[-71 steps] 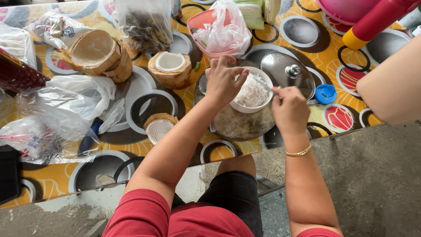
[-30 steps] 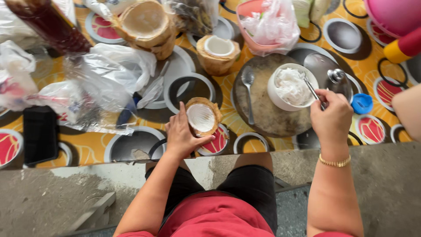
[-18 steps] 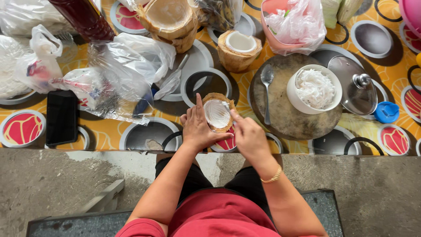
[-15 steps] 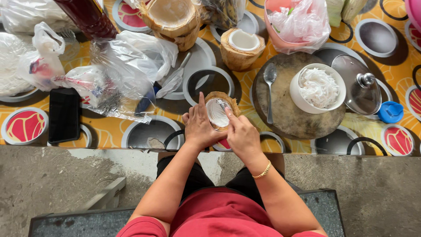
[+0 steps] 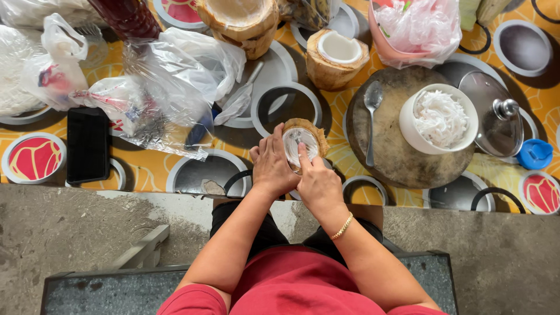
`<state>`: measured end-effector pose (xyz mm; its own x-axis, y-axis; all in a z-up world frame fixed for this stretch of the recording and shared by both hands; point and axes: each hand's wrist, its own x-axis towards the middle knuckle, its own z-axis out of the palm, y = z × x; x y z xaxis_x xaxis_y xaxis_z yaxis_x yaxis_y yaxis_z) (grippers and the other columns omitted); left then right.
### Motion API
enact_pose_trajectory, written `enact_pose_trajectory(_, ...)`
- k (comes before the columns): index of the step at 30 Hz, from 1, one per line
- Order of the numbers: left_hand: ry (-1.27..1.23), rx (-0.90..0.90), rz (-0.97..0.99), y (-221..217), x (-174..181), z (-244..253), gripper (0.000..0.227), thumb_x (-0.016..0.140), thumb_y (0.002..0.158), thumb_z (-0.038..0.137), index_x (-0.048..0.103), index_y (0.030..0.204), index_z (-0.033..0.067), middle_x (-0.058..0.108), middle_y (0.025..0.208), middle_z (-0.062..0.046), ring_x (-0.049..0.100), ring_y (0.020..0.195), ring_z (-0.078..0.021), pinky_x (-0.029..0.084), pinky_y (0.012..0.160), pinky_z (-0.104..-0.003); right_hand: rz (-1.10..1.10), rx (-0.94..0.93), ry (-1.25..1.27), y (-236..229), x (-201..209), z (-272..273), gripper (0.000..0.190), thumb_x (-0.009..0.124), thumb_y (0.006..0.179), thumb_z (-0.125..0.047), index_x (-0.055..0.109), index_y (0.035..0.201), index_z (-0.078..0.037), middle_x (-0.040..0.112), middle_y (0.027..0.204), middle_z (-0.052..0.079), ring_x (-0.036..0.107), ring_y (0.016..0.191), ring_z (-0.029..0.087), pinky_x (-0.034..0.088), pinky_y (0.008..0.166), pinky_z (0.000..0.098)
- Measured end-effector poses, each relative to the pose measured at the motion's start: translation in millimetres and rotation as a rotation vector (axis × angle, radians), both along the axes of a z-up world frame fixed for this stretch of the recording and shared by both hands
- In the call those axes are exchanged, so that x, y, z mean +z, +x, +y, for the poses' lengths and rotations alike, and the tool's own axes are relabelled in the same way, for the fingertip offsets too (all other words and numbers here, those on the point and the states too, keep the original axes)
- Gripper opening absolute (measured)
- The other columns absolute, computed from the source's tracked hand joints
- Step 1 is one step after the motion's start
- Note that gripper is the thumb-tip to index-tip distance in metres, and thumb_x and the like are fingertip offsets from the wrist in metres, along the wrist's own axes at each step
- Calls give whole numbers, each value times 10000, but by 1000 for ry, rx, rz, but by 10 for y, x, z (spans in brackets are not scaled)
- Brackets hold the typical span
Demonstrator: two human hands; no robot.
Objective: The person scrapes the meat from the inside of a coconut half and places the shavings into a white bowl.
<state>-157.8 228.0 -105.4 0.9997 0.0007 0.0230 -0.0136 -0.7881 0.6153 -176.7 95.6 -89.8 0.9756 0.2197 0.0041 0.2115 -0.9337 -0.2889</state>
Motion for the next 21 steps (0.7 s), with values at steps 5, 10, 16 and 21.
enact_pose_trajectory(5,3,-2,-27,-19,-31,10,1231,847,614,554,219,1555,71,504,1422,-148,414,1338,-296,250,1065,-458,91,15,-21,-11,55,-51,650,583,867,-139,500,1512,-162,673,946,187,711,764,393,590,727,484)
enact_pose_trajectory(10,13,6,1,-15,7,9,1253,849,562,555,240,1549,81,517,1391,-143,422,1321,-292,260,1057,-448,159,65,-55,17,156,-104,682,583,859,-142,472,1531,-193,678,992,195,704,846,407,571,790,502)
enact_pose_trajectory(16,13,22,-25,-19,-7,20,1271,841,526,581,268,1550,93,549,1342,-144,458,1293,-288,294,1040,-441,224,84,-36,15,177,-194,646,544,886,-136,477,1523,-221,689,1060,187,692,918,415,555,840,509)
enact_pose_trajectory(21,-3,17,-40,-16,-5,14,1358,862,467,625,246,1543,71,549,1321,-160,464,1284,-301,300,1035,-461,226,132,-17,33,198,-306,587,522,899,-128,518,1482,-199,711,1050,174,689,960,389,543,854,506)
